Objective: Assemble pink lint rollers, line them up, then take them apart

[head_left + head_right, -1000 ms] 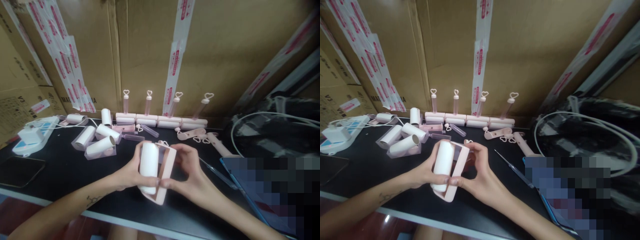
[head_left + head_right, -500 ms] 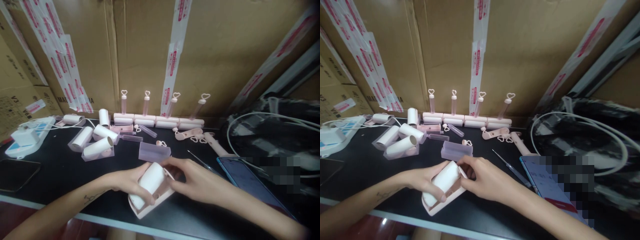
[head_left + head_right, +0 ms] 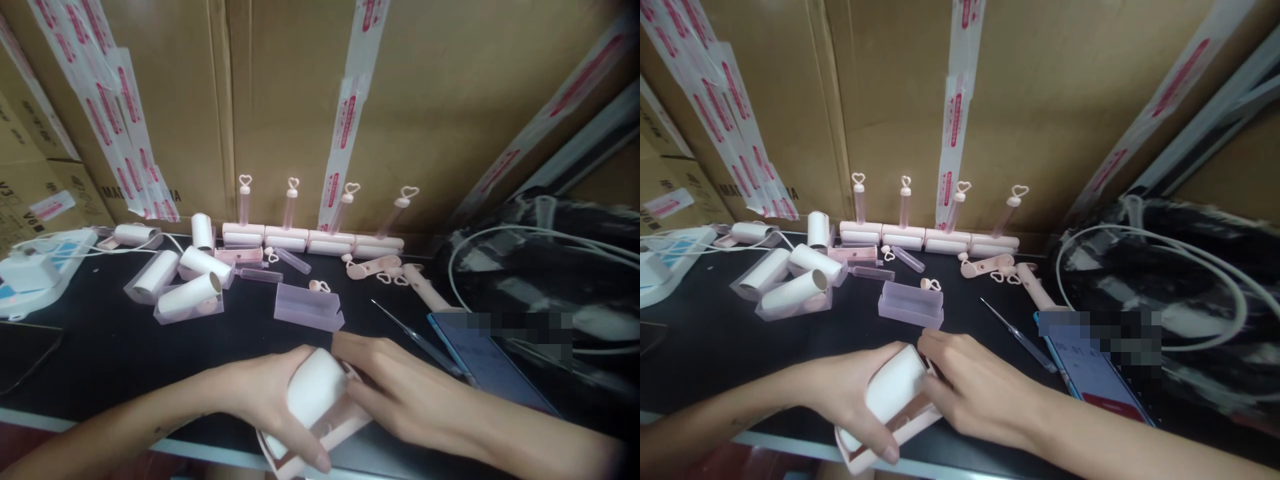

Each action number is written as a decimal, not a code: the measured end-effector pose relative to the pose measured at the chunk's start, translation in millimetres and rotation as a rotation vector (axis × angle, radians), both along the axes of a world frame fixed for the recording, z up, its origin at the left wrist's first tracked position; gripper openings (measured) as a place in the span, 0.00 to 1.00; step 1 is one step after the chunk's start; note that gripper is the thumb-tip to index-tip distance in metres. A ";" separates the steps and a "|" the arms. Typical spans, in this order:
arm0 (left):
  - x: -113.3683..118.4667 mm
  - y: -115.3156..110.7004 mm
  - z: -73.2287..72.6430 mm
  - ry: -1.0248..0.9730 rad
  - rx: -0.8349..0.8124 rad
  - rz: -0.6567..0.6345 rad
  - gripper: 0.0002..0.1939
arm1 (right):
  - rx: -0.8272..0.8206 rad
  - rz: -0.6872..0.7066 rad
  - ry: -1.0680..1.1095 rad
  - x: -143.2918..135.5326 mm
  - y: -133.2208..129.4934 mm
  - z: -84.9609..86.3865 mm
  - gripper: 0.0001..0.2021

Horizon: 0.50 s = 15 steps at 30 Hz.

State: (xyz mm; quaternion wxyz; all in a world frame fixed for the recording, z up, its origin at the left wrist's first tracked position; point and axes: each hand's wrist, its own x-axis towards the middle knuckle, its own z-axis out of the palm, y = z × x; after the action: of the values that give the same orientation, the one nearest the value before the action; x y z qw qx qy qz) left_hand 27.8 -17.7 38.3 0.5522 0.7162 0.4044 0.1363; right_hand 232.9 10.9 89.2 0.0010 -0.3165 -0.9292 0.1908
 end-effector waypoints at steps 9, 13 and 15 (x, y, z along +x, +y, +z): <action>2.4 -5.6 7.6 0.145 0.098 -0.024 0.38 | -0.129 -0.053 -0.086 -0.5 5.3 9.5 0.07; 6.9 -7.9 2.4 0.142 0.165 0.177 0.35 | 0.090 -0.110 -0.052 -8.4 0.1 7.5 0.24; 8.3 -7.4 0.0 0.056 0.177 0.218 0.32 | 0.313 -0.019 0.084 -12.9 -5.5 7.2 0.34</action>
State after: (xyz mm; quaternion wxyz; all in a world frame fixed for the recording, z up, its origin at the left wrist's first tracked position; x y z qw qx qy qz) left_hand 36.1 -25.1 38.3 0.4573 0.7173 0.4816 0.2105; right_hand 220.0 5.4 96.5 0.0909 -0.3132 -0.9436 0.0566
